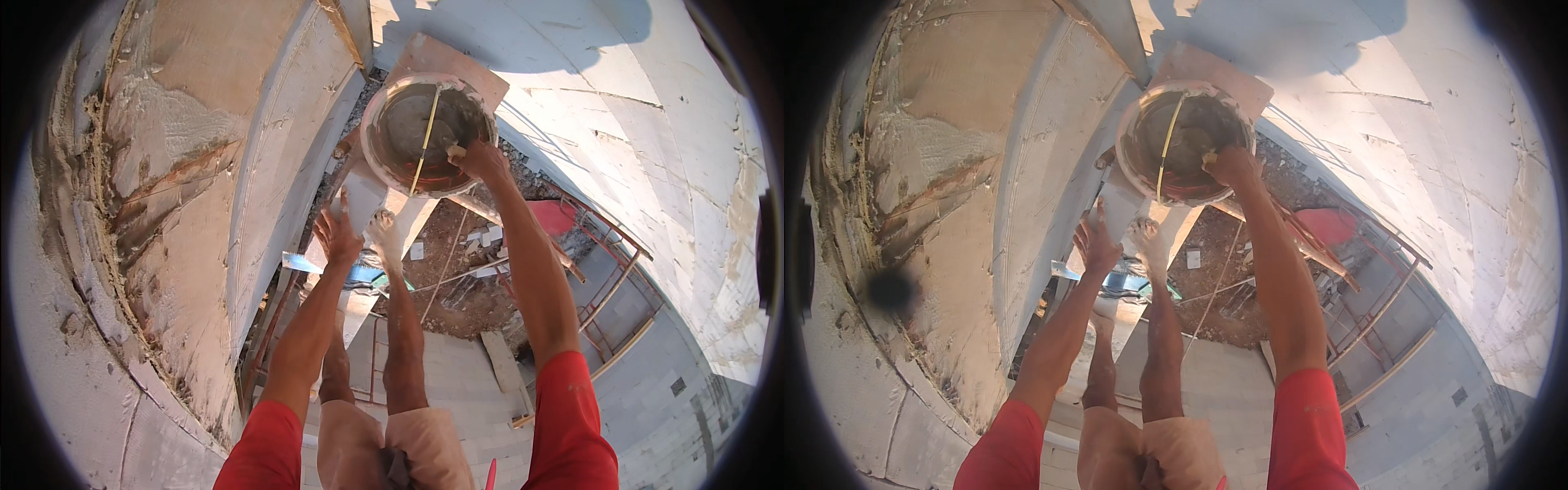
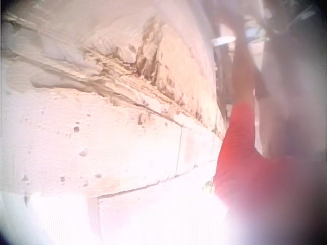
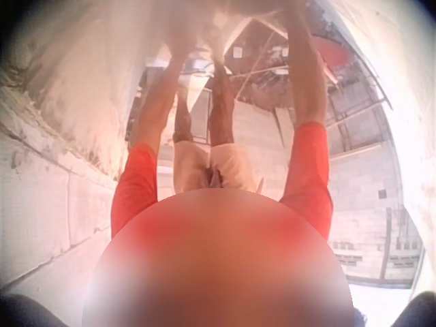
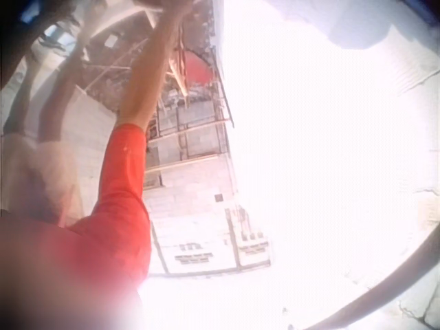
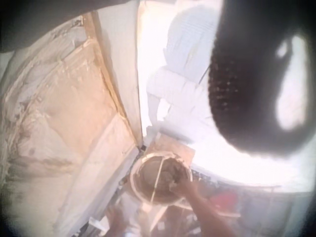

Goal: The person applies mortar to a wall using a trowel, places white rectangular tiles onto the mortar, and taps them into place with a hammer. The person also measures the wall and tiles with a tape measure.

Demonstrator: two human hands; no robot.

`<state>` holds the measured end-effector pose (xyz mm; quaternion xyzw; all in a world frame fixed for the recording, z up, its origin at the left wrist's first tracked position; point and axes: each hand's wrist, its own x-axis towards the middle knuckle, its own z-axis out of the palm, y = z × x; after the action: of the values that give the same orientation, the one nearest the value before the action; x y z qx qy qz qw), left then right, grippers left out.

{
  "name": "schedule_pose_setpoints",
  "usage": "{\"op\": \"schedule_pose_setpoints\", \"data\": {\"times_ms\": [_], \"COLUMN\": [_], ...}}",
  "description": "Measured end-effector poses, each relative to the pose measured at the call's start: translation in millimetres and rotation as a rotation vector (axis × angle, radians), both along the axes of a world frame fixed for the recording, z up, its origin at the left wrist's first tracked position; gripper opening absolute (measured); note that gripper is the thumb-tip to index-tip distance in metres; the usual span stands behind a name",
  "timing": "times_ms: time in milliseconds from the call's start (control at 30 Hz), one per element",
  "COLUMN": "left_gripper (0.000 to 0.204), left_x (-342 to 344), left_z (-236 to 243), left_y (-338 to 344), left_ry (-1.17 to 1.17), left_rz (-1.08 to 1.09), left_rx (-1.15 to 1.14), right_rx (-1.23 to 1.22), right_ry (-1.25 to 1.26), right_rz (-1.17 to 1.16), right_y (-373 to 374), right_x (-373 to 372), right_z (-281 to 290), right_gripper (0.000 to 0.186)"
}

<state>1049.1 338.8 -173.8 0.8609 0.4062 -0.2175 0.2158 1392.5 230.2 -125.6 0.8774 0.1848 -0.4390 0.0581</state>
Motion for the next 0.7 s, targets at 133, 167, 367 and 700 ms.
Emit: {"op": "schedule_pose_setpoints", "data": {"times_ms": [133, 167, 367, 700], "left_gripper": [0.119, 0.117, 0.107, 0.110], "left_x": [-4.8, -6.1, -4.1, 5.0], "left_z": [-3.3, -2.3, -5.7, -10.2], "left_y": [-11.1, -14.2, -14.1, -13.7], "left_ry": [-0.030, -0.026, -0.178, -0.152], "left_rz": [0.043, 0.060, 0.093, -0.036], "left_rx": [0.029, 0.037, -0.019, -0.020], "right_rx": [0.029, 0.041, 0.110, 0.344], "right_ry": [-0.083, -0.130, -0.296, -0.017], "right_rz": [0.137, 0.156, 0.082, 0.022], "right_y": [-18.5, -28.0, -60.6, -39.8], "right_x": [-28.3, -34.4, -24.8, -75.7], "right_z": [34.7, 47.4, 64.8, -22.1], "right_gripper": [0.048, 0.044, 0.041, 0.046]}}
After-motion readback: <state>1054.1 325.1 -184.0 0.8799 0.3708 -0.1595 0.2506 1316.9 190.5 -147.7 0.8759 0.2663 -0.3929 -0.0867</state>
